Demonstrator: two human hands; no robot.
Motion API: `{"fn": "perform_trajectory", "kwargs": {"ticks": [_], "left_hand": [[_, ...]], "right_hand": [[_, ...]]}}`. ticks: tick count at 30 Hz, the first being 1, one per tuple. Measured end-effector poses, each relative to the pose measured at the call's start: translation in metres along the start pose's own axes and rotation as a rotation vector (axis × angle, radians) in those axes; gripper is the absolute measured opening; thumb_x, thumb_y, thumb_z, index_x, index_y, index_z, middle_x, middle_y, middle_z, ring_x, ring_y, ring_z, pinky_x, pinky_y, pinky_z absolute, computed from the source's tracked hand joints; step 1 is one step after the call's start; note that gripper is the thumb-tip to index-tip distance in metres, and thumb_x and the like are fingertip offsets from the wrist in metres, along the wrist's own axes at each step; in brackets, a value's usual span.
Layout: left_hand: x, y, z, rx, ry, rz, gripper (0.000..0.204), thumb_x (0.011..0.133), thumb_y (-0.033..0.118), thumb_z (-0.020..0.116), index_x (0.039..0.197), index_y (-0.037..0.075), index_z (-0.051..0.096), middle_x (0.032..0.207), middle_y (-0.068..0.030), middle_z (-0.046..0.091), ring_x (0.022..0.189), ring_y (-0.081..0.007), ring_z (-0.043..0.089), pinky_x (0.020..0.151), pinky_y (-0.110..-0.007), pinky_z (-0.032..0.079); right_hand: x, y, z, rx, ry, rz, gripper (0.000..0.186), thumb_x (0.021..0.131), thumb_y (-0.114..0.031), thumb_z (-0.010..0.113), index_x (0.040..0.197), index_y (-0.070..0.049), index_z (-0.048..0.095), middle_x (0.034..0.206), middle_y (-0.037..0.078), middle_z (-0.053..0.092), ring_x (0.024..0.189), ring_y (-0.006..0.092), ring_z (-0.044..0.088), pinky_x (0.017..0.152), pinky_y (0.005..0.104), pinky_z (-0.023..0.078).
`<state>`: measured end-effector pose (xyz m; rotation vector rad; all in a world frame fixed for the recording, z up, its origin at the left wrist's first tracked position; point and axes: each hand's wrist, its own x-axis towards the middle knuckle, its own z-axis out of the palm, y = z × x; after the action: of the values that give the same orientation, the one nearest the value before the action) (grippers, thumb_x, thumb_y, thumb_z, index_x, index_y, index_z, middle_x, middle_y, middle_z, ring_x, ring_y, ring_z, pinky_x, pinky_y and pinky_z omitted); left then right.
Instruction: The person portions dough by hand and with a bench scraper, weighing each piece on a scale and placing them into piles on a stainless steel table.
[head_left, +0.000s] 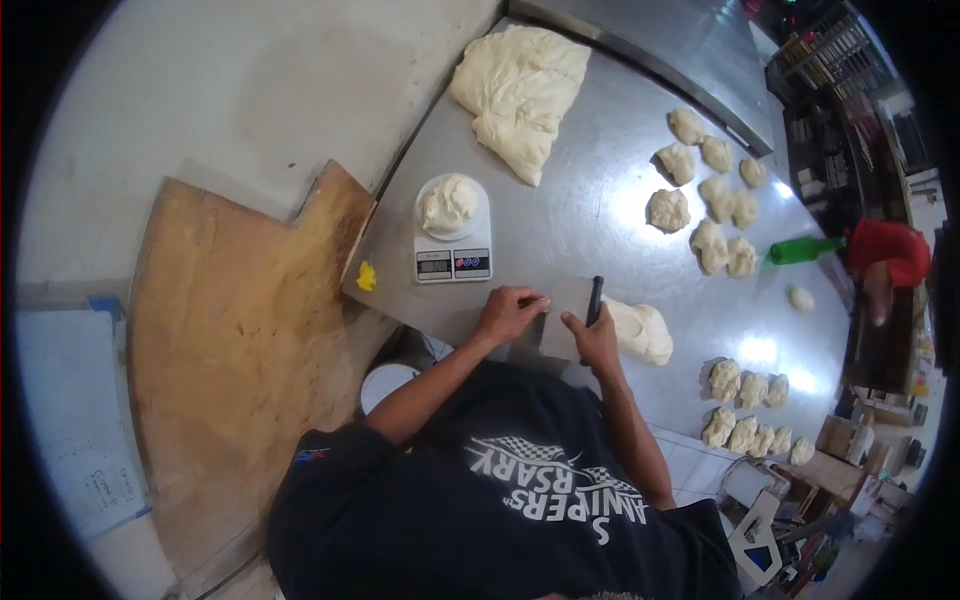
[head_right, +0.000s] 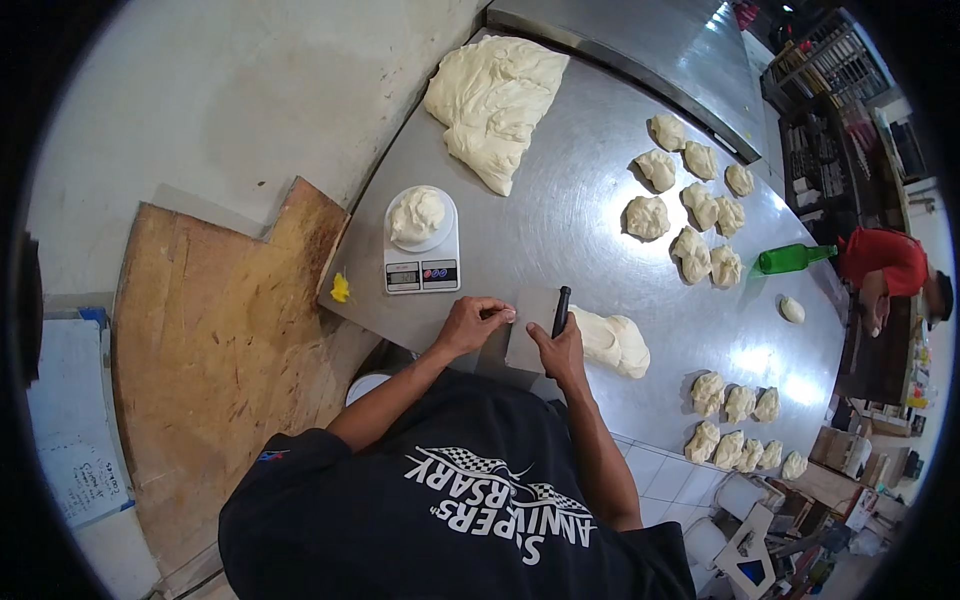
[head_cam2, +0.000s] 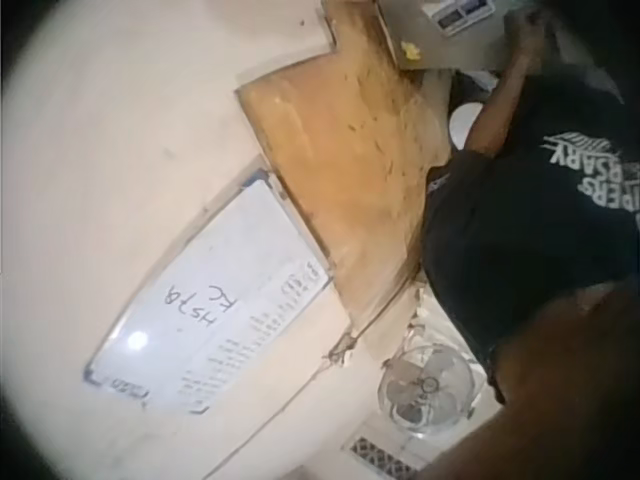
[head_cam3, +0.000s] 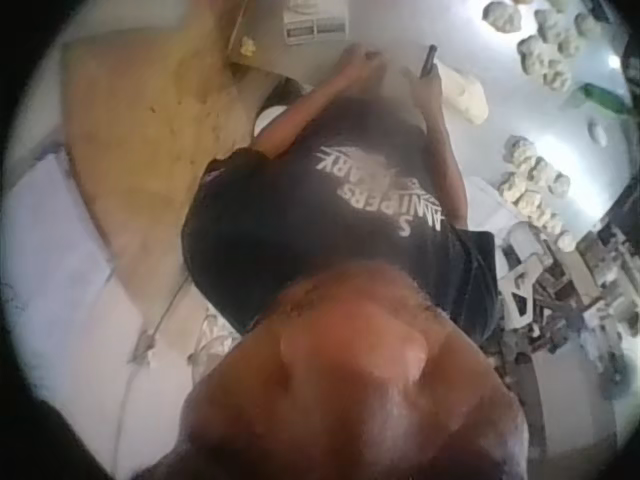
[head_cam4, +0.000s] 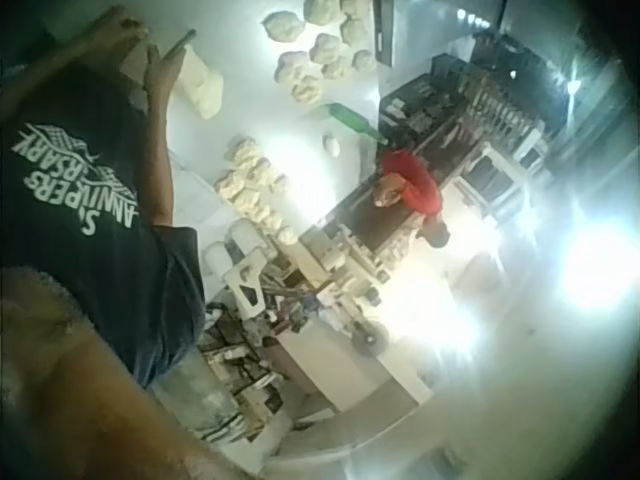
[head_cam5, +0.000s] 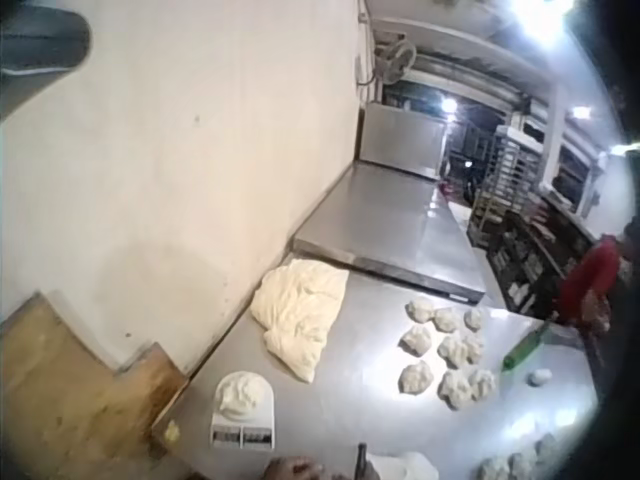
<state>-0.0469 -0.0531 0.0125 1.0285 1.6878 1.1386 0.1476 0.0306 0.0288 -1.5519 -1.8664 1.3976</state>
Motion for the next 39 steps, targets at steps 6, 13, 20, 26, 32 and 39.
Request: {"fn": "perform_trajectory", "kwargs": {"ticks": [6,13,20,26,32,39], "left_hand": [[0.023,0.020,-0.063,0.103,0.420,0.212,0.038,0.095,0.021,0.073,0.128,0.002,0.069,0.097,-0.0089,0.075,0.090,-0.0234,0.070,0.085,-0.037,0.053],[0.068,-0.013,-0.134,1.055,0.579,0.323,0.074,0.092,0.033,0.073,0.156,0.010,0.046,0.155,-0.0232,0.044,0.147,-0.0467,0.031,0.119,-0.059,0.023],[0.037,-0.014,-0.047,0.761,0.161,0.512,0.061,0.087,0.028,0.075,0.143,0.010,0.059,0.152,-0.0186,0.046,0.145,-0.0397,0.036,0.118,-0.060,0.025],[0.006,-0.027,0.044,0.738,0.087,0.554,0.050,0.086,0.030,0.078,0.131,0.010,0.067,0.136,-0.0108,0.059,0.134,-0.0316,0.049,0.115,-0.055,0.030],[0.015,-0.016,0.042,0.588,0.066,0.517,0.037,0.090,0.027,0.072,0.126,0.015,0.071,0.118,-0.0057,0.068,0.125,-0.0242,0.055,0.112,-0.052,0.032],[0.017,-0.021,0.028,0.516,0.065,0.484,0.020,0.091,0.028,0.074,0.104,0.015,0.082,0.092,-0.0015,0.077,0.099,-0.0212,0.066,0.101,-0.040,0.042]], "right_hand": [[0.000,-0.011,0.000,0.063,-0.017,0.051,0.045,0.086,-0.031,0.082,0.106,0.002,0.059,0.075,0.010,0.062,0.055,0.0192,0.058,0.045,0.0360,0.045],[0.000,-0.007,-0.004,0.135,-0.011,0.058,0.045,0.087,-0.029,0.082,0.112,0.002,0.061,0.085,0.012,0.068,0.067,0.0197,0.065,0.057,0.0359,0.052],[0.002,-0.008,-0.039,0.355,0.100,0.155,0.044,0.089,-0.022,0.080,0.118,0.005,0.061,0.099,0.015,0.072,0.084,0.0209,0.070,0.073,0.0356,0.058],[-0.001,0.007,-0.057,0.374,0.173,0.165,0.046,0.090,-0.021,0.080,0.121,0.005,0.058,0.105,0.016,0.071,0.088,0.0216,0.071,0.076,0.0361,0.059],[-0.009,0.012,-0.043,0.377,0.121,0.155,0.045,0.089,-0.020,0.081,0.120,0.005,0.060,0.104,0.017,0.072,0.089,0.0227,0.071,0.078,0.0364,0.058],[-0.009,-0.004,-0.032,0.118,0.075,0.085,0.043,0.087,-0.021,0.081,0.115,0.005,0.062,0.101,0.017,0.073,0.088,0.0240,0.071,0.081,0.0371,0.056]]}}
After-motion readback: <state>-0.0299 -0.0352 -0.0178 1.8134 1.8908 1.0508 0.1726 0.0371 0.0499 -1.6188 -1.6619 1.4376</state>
